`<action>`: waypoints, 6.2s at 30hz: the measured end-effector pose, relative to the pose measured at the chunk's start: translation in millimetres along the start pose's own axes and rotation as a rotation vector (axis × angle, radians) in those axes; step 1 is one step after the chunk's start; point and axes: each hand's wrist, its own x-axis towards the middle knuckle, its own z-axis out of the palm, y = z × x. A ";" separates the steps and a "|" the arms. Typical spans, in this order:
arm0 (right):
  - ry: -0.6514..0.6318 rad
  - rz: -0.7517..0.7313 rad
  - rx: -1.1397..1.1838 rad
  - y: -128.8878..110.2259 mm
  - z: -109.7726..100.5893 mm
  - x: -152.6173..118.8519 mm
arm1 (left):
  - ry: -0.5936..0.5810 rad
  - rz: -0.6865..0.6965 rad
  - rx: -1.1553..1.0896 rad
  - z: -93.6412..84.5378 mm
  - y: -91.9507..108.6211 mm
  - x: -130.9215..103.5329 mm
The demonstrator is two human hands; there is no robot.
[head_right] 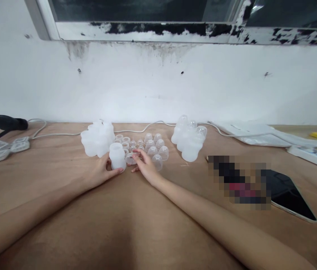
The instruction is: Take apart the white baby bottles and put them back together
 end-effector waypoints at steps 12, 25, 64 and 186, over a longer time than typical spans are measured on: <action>0.147 -0.310 0.101 -5.7 -0.4 -8.4 | 0.064 0.134 0.081 -5.0 1.5 -0.9; -0.181 -0.452 -0.034 -20.7 -15.4 -5.5 | -0.098 -0.041 -0.459 -16.4 3.7 -0.5; -0.238 -0.420 -0.575 -42.8 -29.0 -1.6 | -0.207 -0.035 -0.369 -42.5 17.0 8.5; 0.191 -0.215 0.092 0.8 -12.1 -5.2 | 0.037 0.125 0.162 -13.7 5.1 -2.7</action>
